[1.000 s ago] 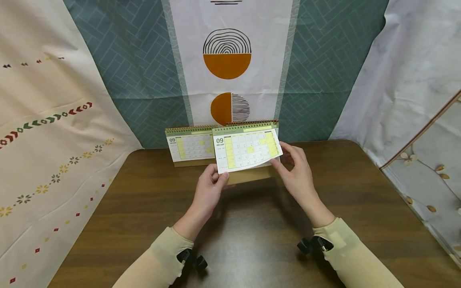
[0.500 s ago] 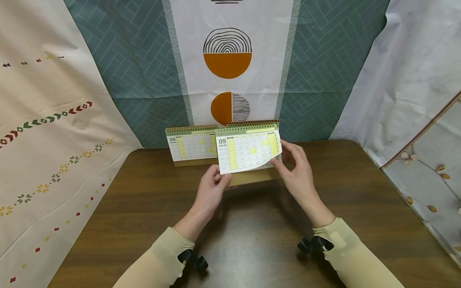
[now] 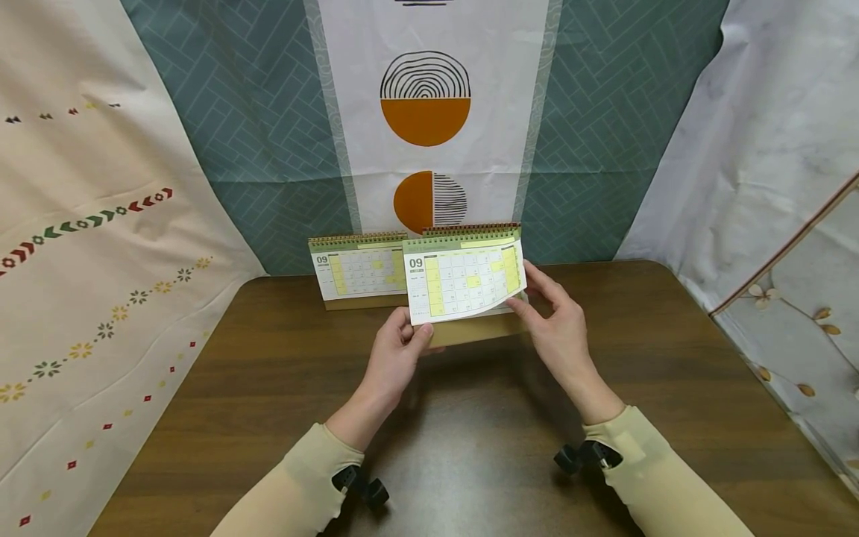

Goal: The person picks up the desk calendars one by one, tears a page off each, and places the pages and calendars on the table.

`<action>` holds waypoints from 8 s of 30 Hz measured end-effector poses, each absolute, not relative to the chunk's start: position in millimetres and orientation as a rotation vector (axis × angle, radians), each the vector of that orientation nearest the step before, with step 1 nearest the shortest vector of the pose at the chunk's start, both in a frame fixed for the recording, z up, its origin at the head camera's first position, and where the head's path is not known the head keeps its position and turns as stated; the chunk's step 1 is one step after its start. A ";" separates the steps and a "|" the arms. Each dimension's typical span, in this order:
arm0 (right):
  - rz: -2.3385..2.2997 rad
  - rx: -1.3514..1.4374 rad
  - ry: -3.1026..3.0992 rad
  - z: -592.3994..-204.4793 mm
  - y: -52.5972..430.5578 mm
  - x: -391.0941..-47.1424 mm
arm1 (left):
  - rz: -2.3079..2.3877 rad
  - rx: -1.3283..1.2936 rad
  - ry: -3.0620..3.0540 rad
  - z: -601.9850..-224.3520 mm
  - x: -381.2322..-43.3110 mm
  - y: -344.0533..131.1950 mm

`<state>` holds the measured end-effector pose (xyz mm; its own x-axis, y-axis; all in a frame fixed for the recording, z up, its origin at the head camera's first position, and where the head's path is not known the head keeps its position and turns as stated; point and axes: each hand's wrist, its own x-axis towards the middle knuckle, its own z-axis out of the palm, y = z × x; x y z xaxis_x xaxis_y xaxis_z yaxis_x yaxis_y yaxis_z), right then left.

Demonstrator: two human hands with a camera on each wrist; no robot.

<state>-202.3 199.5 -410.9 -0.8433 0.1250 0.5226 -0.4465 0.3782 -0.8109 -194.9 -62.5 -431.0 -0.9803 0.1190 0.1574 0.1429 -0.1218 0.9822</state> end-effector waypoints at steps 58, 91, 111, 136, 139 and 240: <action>1.044 0.331 -2.309 -411.3 199.0 -207.8 | -2.292 -0.310 -2.043 -431.8 -195.3 -68.9; 0.431 1.017 -2.148 -372.1 142.2 -221.3 | -2.188 -0.380 -2.140 -431.1 -195.2 -69.4; 0.737 0.758 -2.188 -348.9 145.0 -224.0 | -1.941 -0.331 -2.288 -433.9 -194.4 -70.4; 0.835 0.656 -2.162 -342.1 150.3 -219.1 | -1.823 -0.333 -2.368 -428.5 -193.2 -71.4; 0.862 0.618 -2.151 -337.2 153.5 -220.3 | -1.812 -0.350 -2.383 -429.5 -192.5 -71.0; 1.773 -0.905 -2.099 -285.4 349.1 -314.2 | -1.718 -0.587 -2.469 -418.1 -186.4 -67.3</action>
<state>-314.2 349.1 -285.4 -0.7766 0.5978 -0.1989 0.2960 0.0675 -0.9528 -186.4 -67.3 -418.1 -0.9237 0.2651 0.2766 0.3515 0.2989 0.8872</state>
